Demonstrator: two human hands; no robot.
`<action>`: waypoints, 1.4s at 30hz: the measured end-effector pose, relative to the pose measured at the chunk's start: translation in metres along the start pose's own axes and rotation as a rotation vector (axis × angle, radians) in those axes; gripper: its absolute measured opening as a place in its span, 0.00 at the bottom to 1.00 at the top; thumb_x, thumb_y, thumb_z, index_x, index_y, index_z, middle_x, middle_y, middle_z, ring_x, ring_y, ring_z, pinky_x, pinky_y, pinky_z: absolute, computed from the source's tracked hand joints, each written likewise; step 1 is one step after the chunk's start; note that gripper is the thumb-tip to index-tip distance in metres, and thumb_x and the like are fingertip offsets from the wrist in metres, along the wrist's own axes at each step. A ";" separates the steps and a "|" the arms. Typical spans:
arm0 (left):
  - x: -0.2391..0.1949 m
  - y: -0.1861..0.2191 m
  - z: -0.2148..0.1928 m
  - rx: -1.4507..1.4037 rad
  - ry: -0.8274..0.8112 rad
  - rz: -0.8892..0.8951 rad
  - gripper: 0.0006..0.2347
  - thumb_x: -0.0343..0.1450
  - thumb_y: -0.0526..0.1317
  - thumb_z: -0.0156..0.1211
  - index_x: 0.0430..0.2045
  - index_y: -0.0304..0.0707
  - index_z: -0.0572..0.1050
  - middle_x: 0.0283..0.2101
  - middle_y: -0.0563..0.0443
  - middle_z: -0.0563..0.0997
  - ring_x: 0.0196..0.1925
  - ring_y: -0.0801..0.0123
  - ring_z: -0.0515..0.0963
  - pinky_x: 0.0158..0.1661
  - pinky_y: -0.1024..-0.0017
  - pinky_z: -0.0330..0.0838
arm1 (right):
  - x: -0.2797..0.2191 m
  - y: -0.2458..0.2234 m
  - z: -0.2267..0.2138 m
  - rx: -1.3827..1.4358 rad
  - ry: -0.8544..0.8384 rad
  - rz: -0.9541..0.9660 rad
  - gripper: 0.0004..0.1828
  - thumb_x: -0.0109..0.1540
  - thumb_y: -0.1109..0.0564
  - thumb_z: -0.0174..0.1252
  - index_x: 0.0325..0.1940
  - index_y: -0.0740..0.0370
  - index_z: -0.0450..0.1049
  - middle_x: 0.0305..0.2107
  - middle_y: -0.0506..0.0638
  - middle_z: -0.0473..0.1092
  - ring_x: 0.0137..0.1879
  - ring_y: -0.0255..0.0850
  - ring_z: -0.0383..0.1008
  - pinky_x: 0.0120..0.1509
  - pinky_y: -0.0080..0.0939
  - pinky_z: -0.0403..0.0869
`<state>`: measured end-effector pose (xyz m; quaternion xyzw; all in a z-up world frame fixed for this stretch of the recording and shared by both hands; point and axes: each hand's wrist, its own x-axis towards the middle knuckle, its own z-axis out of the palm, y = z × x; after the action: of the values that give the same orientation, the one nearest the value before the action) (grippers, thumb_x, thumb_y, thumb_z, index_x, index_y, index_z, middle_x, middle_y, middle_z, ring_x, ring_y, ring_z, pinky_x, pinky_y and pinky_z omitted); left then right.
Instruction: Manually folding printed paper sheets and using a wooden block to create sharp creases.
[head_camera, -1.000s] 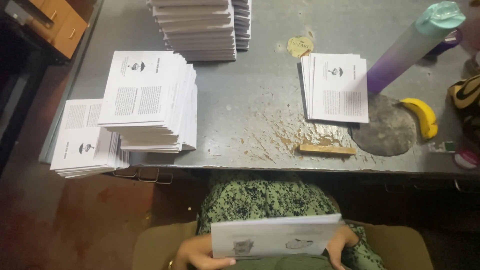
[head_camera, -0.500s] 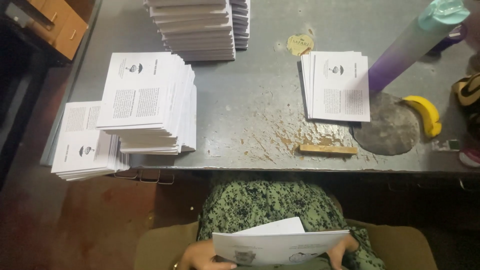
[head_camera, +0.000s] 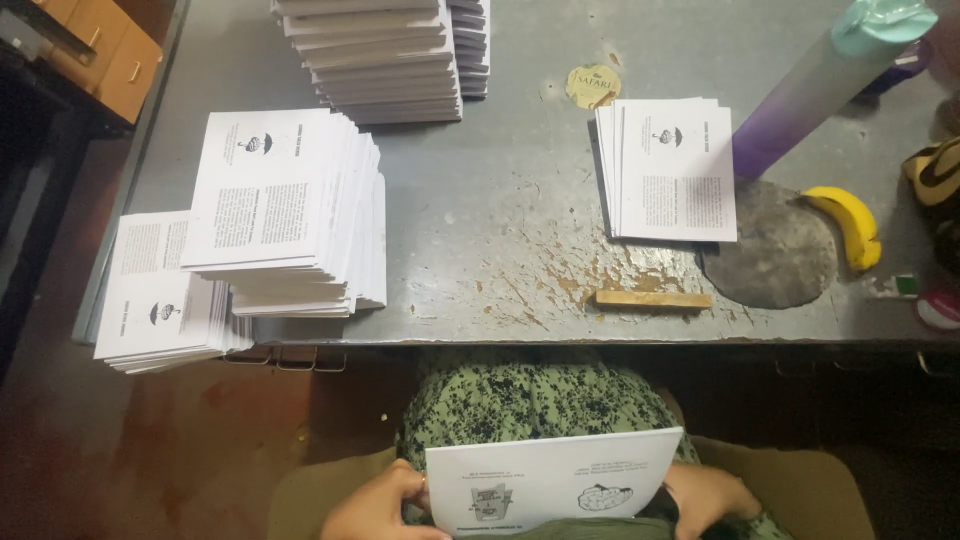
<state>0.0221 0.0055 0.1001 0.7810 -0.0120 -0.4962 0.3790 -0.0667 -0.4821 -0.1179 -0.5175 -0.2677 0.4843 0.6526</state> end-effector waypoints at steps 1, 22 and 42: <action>-0.003 0.001 0.000 0.055 0.064 -0.109 0.21 0.54 0.61 0.76 0.38 0.63 0.87 0.42 0.67 0.71 0.44 0.88 0.81 0.54 0.88 0.72 | 0.009 -0.030 0.000 0.000 0.012 0.005 0.67 0.57 0.21 0.75 0.76 0.65 0.45 0.71 0.57 0.58 0.77 0.51 0.58 0.78 0.59 0.54; 0.101 -0.017 -0.063 -0.211 0.894 0.659 0.04 0.64 0.32 0.72 0.29 0.34 0.84 0.36 0.42 0.88 0.46 0.54 0.86 0.51 0.59 0.76 | 0.161 -0.224 -0.036 -0.030 0.765 0.043 0.65 0.36 0.23 0.69 0.70 0.59 0.67 0.63 0.62 0.70 0.69 0.57 0.69 0.69 0.62 0.70; 0.087 0.055 -0.078 -0.161 1.299 0.701 0.10 0.56 0.36 0.80 0.26 0.44 0.85 0.32 0.54 0.87 0.37 0.63 0.86 0.43 0.68 0.78 | 0.165 -0.262 -0.033 -0.415 1.172 -0.418 0.07 0.55 0.68 0.65 0.38 0.71 0.82 0.28 0.59 0.82 0.37 0.43 0.82 0.40 0.47 0.78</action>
<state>0.1471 -0.0230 0.0833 0.8375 0.0025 0.2162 0.5019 0.1179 -0.3443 0.0910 -0.7481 -0.0505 -0.0767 0.6572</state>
